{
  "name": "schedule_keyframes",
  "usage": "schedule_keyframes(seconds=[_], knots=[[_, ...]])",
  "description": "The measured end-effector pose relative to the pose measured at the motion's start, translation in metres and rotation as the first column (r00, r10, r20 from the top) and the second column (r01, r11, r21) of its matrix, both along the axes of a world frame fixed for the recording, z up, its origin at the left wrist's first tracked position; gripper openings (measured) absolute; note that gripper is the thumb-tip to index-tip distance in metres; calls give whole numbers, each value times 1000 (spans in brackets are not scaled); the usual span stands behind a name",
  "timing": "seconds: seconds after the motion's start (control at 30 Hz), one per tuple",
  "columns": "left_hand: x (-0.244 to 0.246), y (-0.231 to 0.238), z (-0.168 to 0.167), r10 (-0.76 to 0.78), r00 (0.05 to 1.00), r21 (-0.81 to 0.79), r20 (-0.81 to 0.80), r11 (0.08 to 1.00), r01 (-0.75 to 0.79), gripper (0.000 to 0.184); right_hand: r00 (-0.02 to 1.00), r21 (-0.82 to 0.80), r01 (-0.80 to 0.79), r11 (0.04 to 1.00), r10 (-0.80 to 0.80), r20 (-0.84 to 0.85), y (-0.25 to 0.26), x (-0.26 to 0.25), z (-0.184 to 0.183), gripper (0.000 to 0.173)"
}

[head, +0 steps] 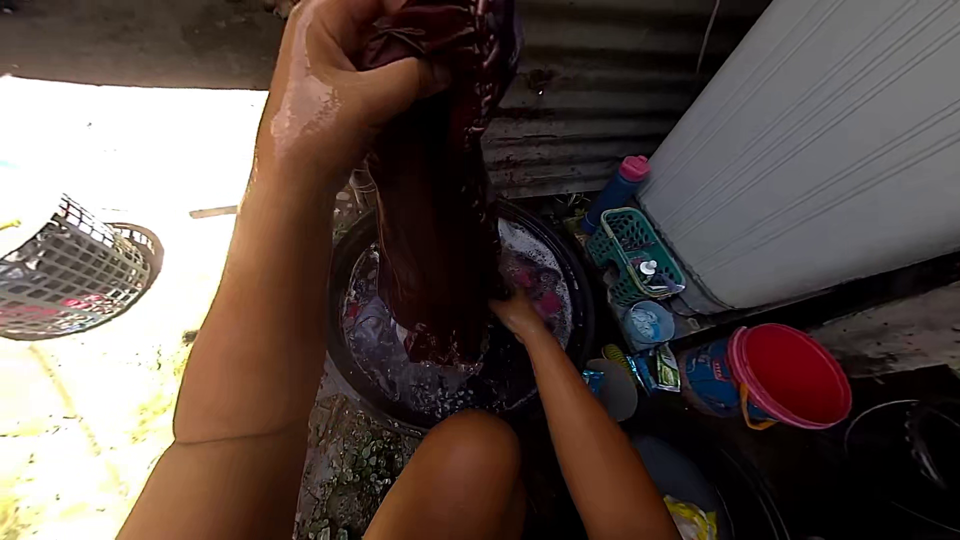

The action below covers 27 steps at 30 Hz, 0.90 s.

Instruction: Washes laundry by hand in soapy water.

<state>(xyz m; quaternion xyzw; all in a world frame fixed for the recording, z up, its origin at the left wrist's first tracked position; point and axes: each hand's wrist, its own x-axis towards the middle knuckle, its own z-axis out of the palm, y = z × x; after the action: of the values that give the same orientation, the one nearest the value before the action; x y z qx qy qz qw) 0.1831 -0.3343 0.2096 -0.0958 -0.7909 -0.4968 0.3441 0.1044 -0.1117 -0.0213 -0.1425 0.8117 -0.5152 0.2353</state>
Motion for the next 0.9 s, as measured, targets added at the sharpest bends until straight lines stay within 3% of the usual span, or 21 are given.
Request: schedule_keyframes(seconds=[0.1, 0.2, 0.3, 0.33, 0.4, 0.47, 0.53, 0.6, 0.67, 0.73, 0.8, 0.9], knots=[[30, -55, -34, 149, 988, 8, 38, 989, -150, 34, 999, -265, -12, 964, -1, -47, 28, -13, 26, 39], [67, -95, -103, 233, 958, 200, 168, 943, -264, 47, 999, -385, 31, 922, -45, -25, 55, -40, 54, 23], [105, -123, -183, 354, 850, 343, 390, 801, -491, 45, 960, -315, 229, 921, -267, -83, 87, -70, 45, 16], [115, -127, -213, 393, 791, 311, 468, 765, -564, 40, 935, -257, 292, 921, -331, -127, 97, -75, 34, 17], [121, -124, -256, 446, 632, 65, 634, 784, -618, 36, 917, -61, 332, 941, -337, -215, 104, -73, 13, 26], [102, -106, -272, 415, 511, -213, 753, 888, -408, 60, 942, 267, 241, 933, -158, -297, 88, -67, 2, 57], [70, -74, -284, 326, 446, -309, 833, 944, -113, 87, 941, 532, 115, 839, 80, -330, 55, -60, -12, 87], [34, -39, -306, 268, 286, -300, 920, 951, 73, 96, 918, 585, -20, 811, 246, -310, 15, -51, -34, 89], [4, -11, -335, 274, 104, -288, 956, 946, 150, 110, 921, 595, -181, 783, 346, -176, -21, -42, -64, 94], [-17, -6, -361, 260, 19, -258, 966, 947, 193, 116, 927, 661, -283, 695, 376, 1, -43, -36, -93, 103], [-28, -19, -383, 219, 4, -212, 976, 941, 265, 111, 924, 722, -329, 608, 366, 113, -46, -32, -117, 102], [-30, -21, -401, 163, 38, -166, 986, 925, 342, 72, 928, 728, -360, 583, 306, 214, -29, -18, -141, 85]])
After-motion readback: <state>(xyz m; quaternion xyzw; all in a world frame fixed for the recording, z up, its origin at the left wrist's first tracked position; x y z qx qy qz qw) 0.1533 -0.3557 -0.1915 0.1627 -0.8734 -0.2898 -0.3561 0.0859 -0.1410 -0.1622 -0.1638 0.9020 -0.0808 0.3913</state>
